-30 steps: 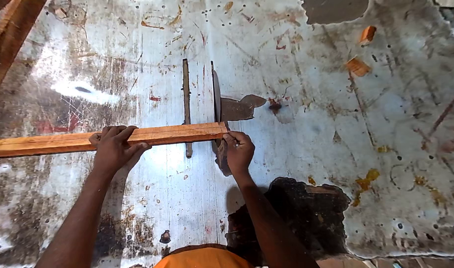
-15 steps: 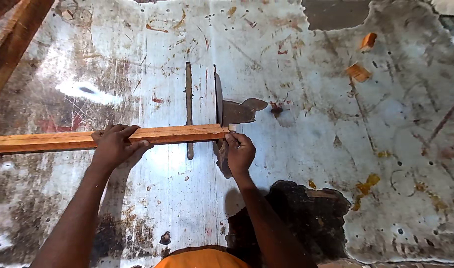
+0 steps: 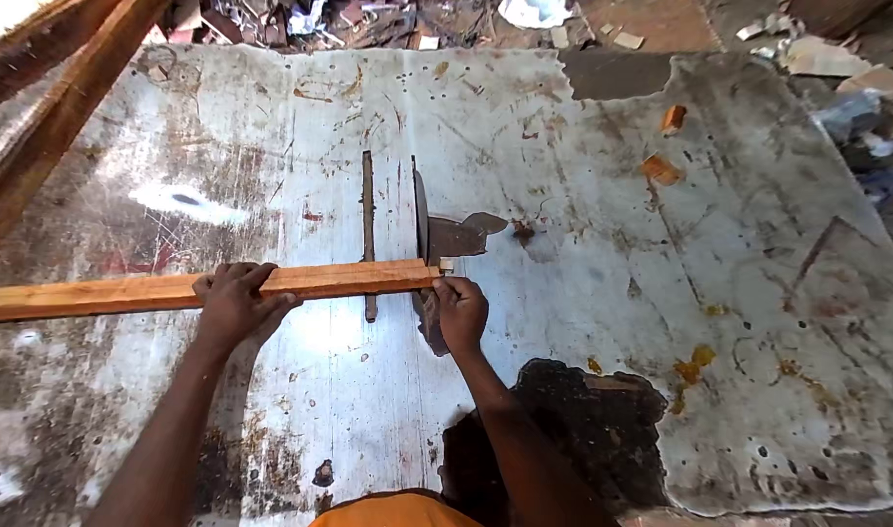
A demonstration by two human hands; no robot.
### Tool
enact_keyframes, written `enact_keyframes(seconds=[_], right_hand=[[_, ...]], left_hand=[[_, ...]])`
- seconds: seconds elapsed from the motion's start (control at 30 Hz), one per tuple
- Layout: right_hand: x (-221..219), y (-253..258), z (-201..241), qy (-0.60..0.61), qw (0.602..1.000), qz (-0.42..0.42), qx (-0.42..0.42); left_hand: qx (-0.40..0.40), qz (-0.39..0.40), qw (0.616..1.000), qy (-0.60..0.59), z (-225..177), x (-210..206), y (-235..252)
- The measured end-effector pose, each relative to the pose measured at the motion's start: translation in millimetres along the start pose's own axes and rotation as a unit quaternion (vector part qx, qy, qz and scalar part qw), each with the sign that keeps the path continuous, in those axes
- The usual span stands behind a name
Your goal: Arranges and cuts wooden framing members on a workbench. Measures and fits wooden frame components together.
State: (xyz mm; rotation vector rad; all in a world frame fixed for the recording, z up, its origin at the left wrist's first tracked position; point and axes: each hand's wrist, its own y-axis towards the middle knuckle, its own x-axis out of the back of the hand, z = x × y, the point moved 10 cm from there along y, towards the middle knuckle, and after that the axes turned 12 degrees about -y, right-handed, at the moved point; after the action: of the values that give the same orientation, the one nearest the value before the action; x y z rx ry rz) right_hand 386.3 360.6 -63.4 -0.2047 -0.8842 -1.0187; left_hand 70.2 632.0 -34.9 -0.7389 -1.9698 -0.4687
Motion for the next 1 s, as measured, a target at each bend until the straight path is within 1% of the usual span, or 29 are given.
enact_keyframes(seconds=[0.1, 0.17, 0.23, 0.37, 0.5, 0.57, 0.63, 0.7, 0.77, 0.83, 0.9, 1.0], right_hand=[[10, -25, -1, -0.011, 0.997, 0.058, 0.049], [21, -52, -3, -0.028, 0.993, 0.089, 0.070], [37, -82, -3, -0.013, 0.991, 0.104, 0.086], [59, -124, -10, 0.063, 0.990, 0.105, 0.062], [70, -152, -12, 0.104, 0.986, 0.125, 0.039], [73, -161, -13, 0.116, 0.981, 0.150, 0.031], [73, -171, -9, 0.123, 0.969, 0.211, 0.034], [74, -184, 0, 0.125, 0.955, 0.263, 0.053], [77, -201, 8, 0.109, 0.944, 0.298, 0.092], [85, -219, 18, 0.075, 0.941, 0.297, 0.146], [96, -237, 30, 0.041, 0.947, 0.259, 0.184], [105, -260, 44, 0.010, 0.951, 0.244, 0.192]], left_hand=[[0.000, -0.037, 0.999, -0.025, -20, 6, -38], [-0.002, -0.061, 0.997, -0.043, -27, 6, -71], [-0.016, -0.096, 0.994, -0.052, -32, 7, -104], [-0.031, -0.171, 0.984, -0.043, -41, 13, -156], [-0.040, -0.195, 0.980, -0.015, -52, 18, -190], [-0.047, -0.196, 0.979, -0.006, -59, 23, -205], [-0.050, -0.196, 0.979, 0.004, -65, 28, -220], [-0.037, -0.189, 0.981, 0.006, -63, 30, -235], [-0.016, -0.176, 0.984, 0.012, -60, 30, -248], [0.007, -0.147, 0.989, 0.020, -54, 27, -258], [0.025, -0.113, 0.993, 0.040, -45, 25, -264], [0.040, -0.046, 0.996, 0.063, -36, 24, -266]])
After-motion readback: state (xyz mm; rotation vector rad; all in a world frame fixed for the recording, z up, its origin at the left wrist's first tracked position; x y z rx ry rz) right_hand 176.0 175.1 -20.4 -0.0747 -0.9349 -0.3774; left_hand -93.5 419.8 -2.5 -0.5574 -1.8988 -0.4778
